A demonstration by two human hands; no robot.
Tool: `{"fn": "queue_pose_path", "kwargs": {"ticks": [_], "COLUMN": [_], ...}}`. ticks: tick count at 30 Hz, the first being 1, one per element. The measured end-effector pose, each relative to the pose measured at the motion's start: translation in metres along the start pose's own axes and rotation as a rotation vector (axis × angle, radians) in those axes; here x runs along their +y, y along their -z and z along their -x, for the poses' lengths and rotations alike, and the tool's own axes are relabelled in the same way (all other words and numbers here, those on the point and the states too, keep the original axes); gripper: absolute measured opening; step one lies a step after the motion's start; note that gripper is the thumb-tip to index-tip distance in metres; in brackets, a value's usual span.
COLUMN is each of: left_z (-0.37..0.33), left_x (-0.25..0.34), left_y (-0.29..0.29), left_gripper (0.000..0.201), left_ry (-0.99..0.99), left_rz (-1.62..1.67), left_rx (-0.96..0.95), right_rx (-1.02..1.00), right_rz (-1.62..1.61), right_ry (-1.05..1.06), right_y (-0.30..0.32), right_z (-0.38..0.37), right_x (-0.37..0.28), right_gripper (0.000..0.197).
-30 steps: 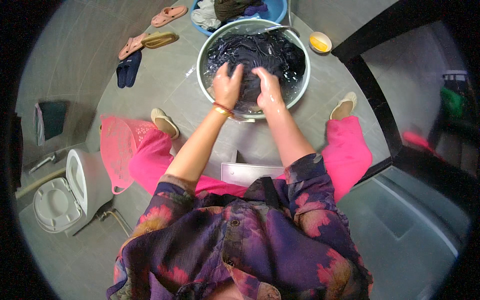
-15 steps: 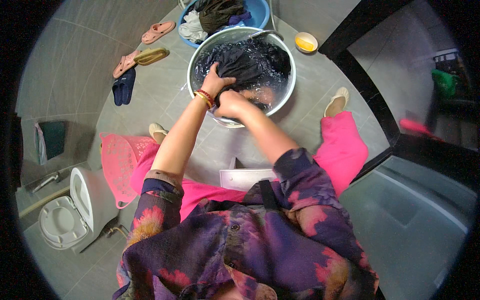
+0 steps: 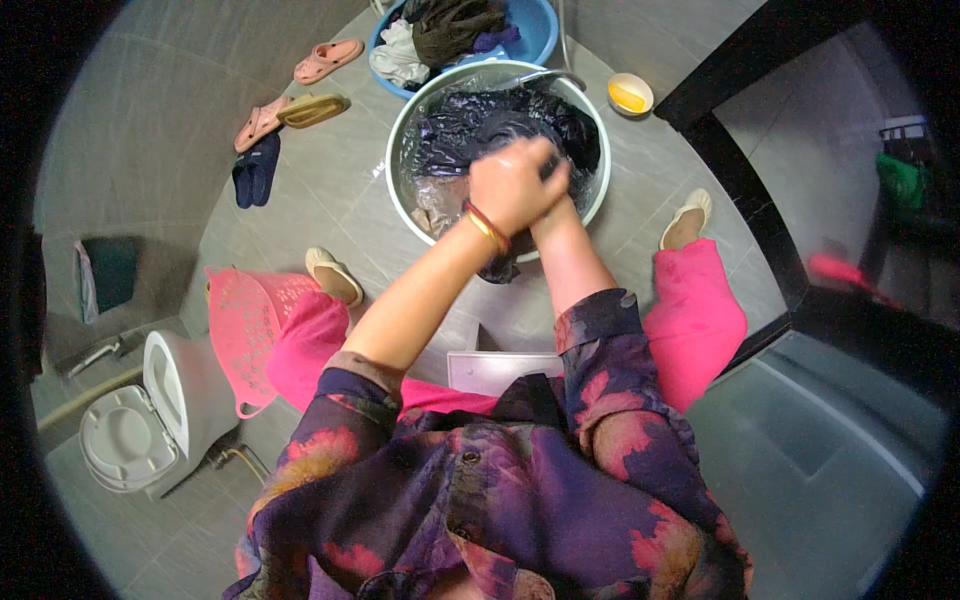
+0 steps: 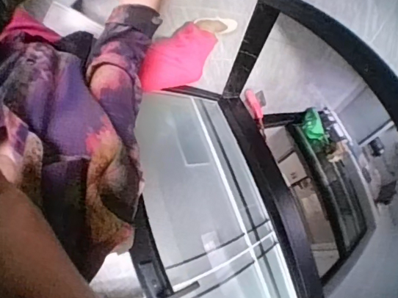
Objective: The person washes clothes by hand in a bucket of water, submerging, scrubbing, and wringing out each garment.
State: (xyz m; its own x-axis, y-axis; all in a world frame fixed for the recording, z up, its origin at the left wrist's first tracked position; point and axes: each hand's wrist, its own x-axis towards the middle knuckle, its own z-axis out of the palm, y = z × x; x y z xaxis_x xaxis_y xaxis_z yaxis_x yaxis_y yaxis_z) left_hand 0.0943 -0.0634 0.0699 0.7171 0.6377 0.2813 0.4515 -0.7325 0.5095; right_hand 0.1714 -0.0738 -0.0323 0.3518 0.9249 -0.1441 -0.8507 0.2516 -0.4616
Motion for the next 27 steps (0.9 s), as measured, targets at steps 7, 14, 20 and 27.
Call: {"fn": "queue_pose_path", "kwargs": {"ticks": [7,14,20,27], "left_z": [-0.025,-0.012,0.001,-0.047], "left_x": [-0.129,-0.157,-0.181,-0.11], "left_y": [0.01,0.094,0.052,-0.01], "left_gripper": [0.028,0.022,0.02,0.099], "left_ry": [0.295,0.222,0.425,0.817], "left_rz": [0.177,0.836,0.512,0.638], "left_rx": [0.039,-0.49,-0.786,-1.022], "right_rx": [0.341,0.059,0.383,-0.143], "right_rz": [0.055,-0.002,-0.152,1.615], "right_ry": [-0.125,0.12,-0.122,-0.038], "right_y": [-0.055,-0.087,-0.072,-0.048], "right_z": [-0.005,-0.011,0.027,0.046], "right_x": [-0.01,-0.068,-0.001,0.01], "right_gripper": [0.02,0.023,0.013,0.024]}}
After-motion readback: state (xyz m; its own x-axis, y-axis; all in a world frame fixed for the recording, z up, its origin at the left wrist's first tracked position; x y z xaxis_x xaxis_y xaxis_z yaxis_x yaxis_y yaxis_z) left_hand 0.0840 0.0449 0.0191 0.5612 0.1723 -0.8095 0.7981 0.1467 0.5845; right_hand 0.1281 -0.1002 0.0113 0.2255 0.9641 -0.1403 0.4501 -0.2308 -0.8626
